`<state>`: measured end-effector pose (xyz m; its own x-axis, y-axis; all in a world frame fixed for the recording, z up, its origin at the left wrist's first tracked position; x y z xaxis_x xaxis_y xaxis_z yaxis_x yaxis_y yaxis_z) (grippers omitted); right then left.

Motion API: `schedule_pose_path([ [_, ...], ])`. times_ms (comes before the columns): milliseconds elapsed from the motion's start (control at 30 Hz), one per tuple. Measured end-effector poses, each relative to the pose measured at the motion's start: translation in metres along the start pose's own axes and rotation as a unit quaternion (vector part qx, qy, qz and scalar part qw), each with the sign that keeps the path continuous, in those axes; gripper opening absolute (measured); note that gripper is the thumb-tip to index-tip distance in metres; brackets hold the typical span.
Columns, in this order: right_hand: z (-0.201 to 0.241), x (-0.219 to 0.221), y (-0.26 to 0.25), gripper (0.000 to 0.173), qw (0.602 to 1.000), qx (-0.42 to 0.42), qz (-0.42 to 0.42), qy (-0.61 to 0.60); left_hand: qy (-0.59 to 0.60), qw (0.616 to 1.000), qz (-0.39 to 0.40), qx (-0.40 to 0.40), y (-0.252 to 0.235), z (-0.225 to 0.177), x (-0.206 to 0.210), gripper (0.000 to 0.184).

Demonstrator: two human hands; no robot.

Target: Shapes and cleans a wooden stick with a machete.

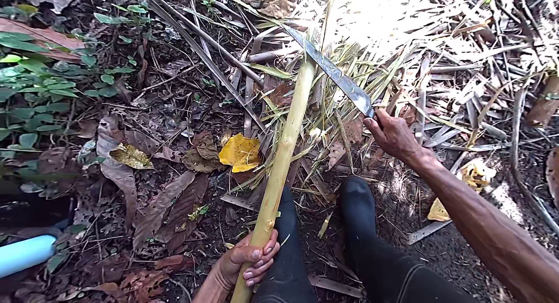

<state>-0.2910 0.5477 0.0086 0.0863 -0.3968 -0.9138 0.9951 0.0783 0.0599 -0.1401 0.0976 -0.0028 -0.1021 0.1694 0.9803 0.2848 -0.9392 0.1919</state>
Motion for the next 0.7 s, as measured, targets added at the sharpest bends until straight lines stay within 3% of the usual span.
schedule_pose_path([
  [200,0.017,0.008,0.031,0.052,0.992,0.041,0.019,-0.116,0.011,1.0,0.004,-0.004,-0.001,0.004,0.0,0.023],
  [267,0.033,0.013,0.031,0.049,0.995,-0.012,0.031,-0.09,0.008,1.0,0.003,-0.004,-0.001,0.003,0.0,0.023],
  [367,0.047,0.015,0.029,0.051,0.982,-0.183,0.045,0.031,0.005,1.0,-0.004,0.0,0.0,-0.001,0.003,0.023],
  [433,0.038,0.012,0.01,0.054,0.975,-0.201,0.057,0.068,0.001,1.0,-0.009,-0.001,0.001,-0.001,0.003,0.022],
  [467,0.023,0.011,-0.003,0.053,0.986,-0.15,0.055,0.053,-0.001,1.0,-0.011,-0.001,0.001,0.0,0.004,0.022],
  [533,-0.015,0.002,-0.037,0.058,0.997,0.071,0.043,-0.005,-0.005,1.0,-0.006,0.002,0.0,0.001,0.005,0.022],
  [600,-0.047,-0.012,-0.061,0.073,0.957,0.279,0.002,-0.075,-0.006,1.0,-0.005,0.002,0.001,0.0,0.007,0.022],
  [633,-0.06,-0.014,-0.058,0.077,0.941,0.324,-0.026,-0.093,-0.005,1.0,-0.005,0.002,0.002,-0.001,0.006,0.022],
  [700,-0.07,-0.017,-0.041,0.077,0.939,0.318,-0.053,-0.12,0.001,1.0,-0.001,0.005,0.003,-0.003,0.002,0.022],
])
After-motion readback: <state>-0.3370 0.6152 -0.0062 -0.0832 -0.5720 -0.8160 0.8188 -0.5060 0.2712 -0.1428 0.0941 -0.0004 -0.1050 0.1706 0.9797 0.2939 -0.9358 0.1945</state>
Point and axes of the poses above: each hand's wrist, its own y-axis away from the middle knuckle, its own x-axis out of the palm, z = x × y, the point moved 2 cm from there along -y, towards the middle knuckle, and after that the axes turned 2 degrees about y, right-handed, at the moved point
